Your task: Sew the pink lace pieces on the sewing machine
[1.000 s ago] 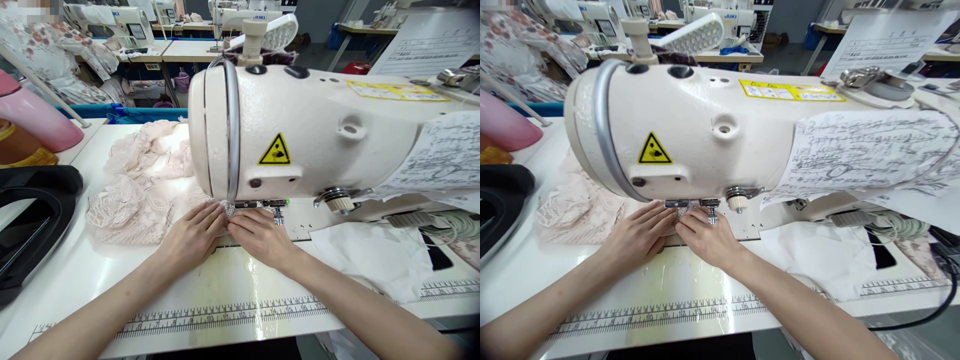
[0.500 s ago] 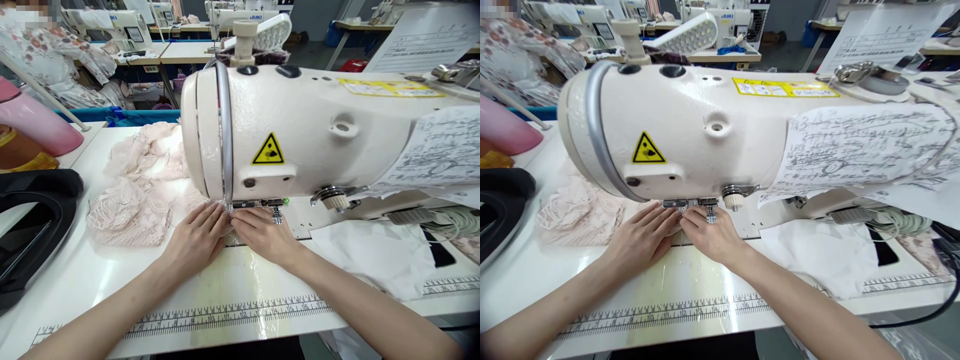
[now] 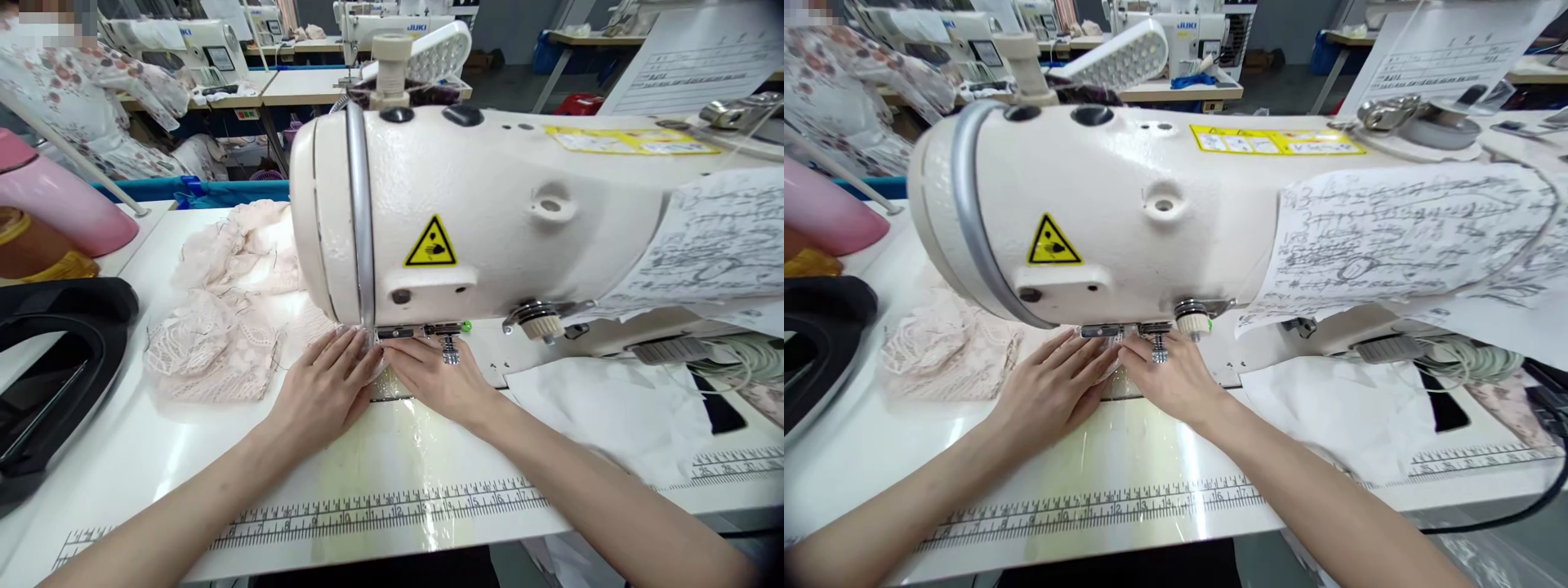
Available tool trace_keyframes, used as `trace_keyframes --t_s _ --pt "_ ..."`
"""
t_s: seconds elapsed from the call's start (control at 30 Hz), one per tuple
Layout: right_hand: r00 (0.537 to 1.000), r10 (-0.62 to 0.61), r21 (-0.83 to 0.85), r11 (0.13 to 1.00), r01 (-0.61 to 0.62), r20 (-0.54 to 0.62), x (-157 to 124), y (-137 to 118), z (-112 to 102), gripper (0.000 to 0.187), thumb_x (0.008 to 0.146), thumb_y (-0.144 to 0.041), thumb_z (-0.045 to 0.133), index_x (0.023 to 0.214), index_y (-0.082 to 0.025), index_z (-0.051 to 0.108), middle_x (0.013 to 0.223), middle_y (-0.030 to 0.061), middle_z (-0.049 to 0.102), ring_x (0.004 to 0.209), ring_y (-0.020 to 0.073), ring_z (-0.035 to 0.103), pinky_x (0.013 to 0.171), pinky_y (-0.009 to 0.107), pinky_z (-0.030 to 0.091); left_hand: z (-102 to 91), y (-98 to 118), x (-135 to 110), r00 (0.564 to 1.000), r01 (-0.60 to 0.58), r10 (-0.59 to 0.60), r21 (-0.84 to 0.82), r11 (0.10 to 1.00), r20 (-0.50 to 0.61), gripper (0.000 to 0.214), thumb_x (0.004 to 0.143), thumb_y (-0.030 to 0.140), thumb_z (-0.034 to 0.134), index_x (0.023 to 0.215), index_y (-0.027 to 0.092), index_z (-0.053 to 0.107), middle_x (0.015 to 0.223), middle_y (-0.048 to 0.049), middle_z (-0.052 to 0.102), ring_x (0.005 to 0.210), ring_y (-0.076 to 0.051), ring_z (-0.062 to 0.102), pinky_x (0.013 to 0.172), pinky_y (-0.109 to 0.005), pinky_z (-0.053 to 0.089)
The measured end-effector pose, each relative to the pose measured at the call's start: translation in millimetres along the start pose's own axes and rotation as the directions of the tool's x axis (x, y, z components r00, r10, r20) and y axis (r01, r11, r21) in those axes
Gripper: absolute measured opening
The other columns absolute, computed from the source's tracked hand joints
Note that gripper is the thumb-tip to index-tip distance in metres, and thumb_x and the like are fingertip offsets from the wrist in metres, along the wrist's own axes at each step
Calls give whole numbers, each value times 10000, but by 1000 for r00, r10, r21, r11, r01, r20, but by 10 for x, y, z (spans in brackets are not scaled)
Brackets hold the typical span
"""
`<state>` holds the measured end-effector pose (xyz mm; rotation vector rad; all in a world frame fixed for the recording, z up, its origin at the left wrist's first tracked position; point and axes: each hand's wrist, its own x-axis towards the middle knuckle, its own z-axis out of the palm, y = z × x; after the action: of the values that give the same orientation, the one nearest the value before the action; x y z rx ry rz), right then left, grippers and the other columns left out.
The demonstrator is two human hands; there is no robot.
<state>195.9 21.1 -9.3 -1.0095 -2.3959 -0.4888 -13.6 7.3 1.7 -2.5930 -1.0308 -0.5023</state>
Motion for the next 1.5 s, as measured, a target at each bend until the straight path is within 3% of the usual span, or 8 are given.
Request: trace_keyframes --t_s 0.2,0.33,0.53,0.6,0.8,0.97,1.27,1.5 --pt "997 10 -7 1000 -10 75 1 51 -9 205 932 -135 512 1006 -203 690 1066 30 737 727 170 654 688 365 522 5 -3 7 1000 18 -18 -7 1000 12 361 958 276 511 1261 129 640 1244 -139 685 1136 -293 662 1032 -472 487" --pt "988 18 16 1000 -21 151 27 66 -53 297 928 -83 445 1052 -210 683 1131 51 710 742 184 659 572 339 509 7 -6 14 999 32 -32 -10 999 20 363 963 281 500 1256 128 649 1232 -145 690 1133 -304 661 1024 -478 488" --pt "980 100 34 994 -108 170 61 66 -66 272 942 -116 432 1042 -206 668 955 74 702 782 199 630 576 313 481 20 -1 18 995 92 -90 -37 995 51 390 971 314 508 1306 146 618 1264 -146 671 1199 -323 618 1054 -500 456" --pt "983 91 -4 996 -91 162 59 64 -61 229 938 -141 475 1038 -209 670 976 66 708 751 188 618 585 318 475 21 -8 10 997 75 -74 -40 996 32 379 967 294 530 1309 152 610 1287 -132 661 1216 -314 608 1067 -502 447" --pt "996 15 -98 995 -7 88 16 17 -15 202 896 -113 547 1004 -216 683 1034 27 723 709 160 619 628 346 457 32 -71 -59 991 -131 130 -54 990 -13 400 926 58 506 1316 95 581 1312 -116 641 1202 -253 625 1088 -458 459" --pt "998 16 -33 999 -14 60 11 -17 17 238 880 -73 535 1003 -212 684 1055 34 718 841 178 617 694 332 462 30 -119 -84 994 -110 108 -99 989 -27 405 935 87 484 1325 123 589 1297 -103 650 1202 -253 626 1119 -478 442" --pt "995 -92 107 990 88 31 57 -79 29 236 911 -31 494 926 -198 661 934 16 729 963 135 607 837 275 453 -2 -143 -48 996 -86 83 -94 992 -31 328 957 150 469 1219 101 659 1250 -113 679 1149 -261 660 1082 -482 484" --pt "988 -153 131 979 156 -28 80 -95 8 230 885 4 516 878 -173 663 878 -2 734 944 121 636 856 265 489 -27 -167 -42 996 -87 86 -79 993 -17 342 973 178 440 1223 86 655 1238 -102 688 1134 -266 667 1037 -473 520"
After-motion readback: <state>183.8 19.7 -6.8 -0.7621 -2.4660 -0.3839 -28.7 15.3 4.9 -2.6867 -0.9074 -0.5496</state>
